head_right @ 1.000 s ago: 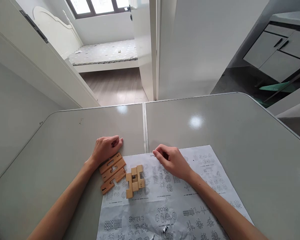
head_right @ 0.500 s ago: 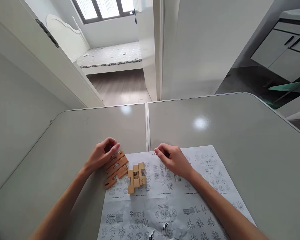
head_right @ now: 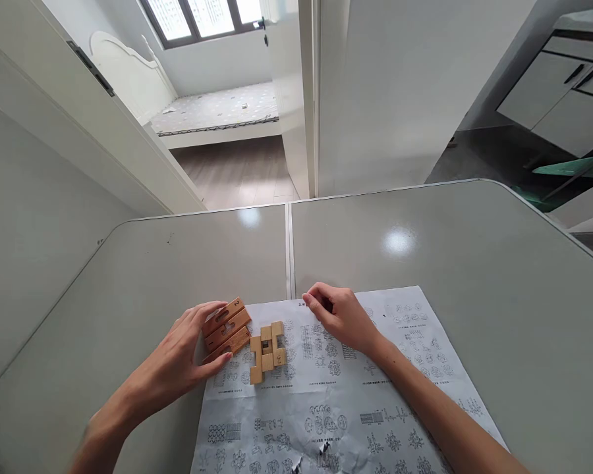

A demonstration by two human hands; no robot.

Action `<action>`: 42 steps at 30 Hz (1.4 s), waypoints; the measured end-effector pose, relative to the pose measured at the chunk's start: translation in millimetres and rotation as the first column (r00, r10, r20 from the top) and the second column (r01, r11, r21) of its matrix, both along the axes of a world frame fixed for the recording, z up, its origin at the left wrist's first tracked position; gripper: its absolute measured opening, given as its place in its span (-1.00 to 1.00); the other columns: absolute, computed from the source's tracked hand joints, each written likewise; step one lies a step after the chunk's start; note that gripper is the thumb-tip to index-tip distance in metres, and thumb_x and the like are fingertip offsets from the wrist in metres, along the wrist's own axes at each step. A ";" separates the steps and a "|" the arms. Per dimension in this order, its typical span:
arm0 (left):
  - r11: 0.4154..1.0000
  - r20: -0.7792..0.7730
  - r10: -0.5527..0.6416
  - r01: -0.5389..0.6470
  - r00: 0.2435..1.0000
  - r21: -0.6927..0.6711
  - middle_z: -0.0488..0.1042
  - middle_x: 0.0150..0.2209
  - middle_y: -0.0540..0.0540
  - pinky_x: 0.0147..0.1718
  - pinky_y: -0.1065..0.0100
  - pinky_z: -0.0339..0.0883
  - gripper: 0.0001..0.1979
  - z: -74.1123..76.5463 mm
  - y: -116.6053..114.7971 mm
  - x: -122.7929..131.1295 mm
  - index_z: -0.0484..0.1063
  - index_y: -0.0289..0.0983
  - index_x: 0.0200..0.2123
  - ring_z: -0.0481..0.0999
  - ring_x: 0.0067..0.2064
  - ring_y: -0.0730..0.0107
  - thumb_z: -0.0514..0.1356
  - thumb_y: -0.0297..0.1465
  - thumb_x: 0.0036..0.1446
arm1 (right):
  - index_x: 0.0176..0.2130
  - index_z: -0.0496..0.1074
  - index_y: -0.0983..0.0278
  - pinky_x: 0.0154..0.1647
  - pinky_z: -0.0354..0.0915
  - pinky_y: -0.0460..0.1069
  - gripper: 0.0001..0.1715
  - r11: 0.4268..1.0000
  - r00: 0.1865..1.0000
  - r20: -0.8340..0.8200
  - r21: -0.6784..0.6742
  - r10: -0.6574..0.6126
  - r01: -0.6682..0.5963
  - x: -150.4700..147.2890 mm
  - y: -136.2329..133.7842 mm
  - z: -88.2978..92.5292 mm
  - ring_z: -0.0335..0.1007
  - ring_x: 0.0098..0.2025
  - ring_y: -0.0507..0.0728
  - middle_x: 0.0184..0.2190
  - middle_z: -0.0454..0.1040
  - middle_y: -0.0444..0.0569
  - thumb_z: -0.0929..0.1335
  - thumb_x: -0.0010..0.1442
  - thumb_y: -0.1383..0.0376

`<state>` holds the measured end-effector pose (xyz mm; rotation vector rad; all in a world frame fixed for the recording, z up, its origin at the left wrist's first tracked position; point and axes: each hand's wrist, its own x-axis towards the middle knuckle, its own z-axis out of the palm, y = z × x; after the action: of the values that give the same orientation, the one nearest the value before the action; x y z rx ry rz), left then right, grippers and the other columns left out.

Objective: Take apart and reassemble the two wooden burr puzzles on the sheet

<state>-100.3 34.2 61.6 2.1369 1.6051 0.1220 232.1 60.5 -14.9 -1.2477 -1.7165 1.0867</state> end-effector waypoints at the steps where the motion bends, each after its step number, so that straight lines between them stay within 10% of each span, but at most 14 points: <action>1: 1.000 -0.016 0.004 -0.004 1.000 -0.004 0.42 0.33 -0.19 0.25 -0.06 0.42 -0.37 0.2 -1.1 0.1 0.24 -0.05 0.33 0.43 0.33 -0.08 0.29 -0.16 0.25 | -0.34 0.42 0.20 -0.50 0.06 -0.01 -0.54 1.000 1.000 0.000 0.000 0.002 -0.002 -0.1 0.0 0.2 0.07 -0.54 0.03 -0.58 0.24 -0.22 0.28 0.53 0.01; 42: 0.996 -0.229 0.070 -0.081 0.971 -0.042 0.56 0.07 -0.30 -0.14 0.09 0.53 -0.35 13.2 11.0 23.2 0.36 -0.28 0.23 0.61 0.04 -0.09 0.22 -0.27 0.04 | -0.34 0.42 0.20 -0.52 0.08 -0.01 -0.49 1.000 1.000 -0.009 -0.014 0.011 -0.011 -0.6 -0.7 2.3 0.07 -0.56 0.04 -0.59 0.23 -0.21 0.27 0.53 -0.05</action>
<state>-77.1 45.2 74.8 2.1135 1.7977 -0.1439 231.6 59.8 -12.6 -1.2423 -1.7135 1.1108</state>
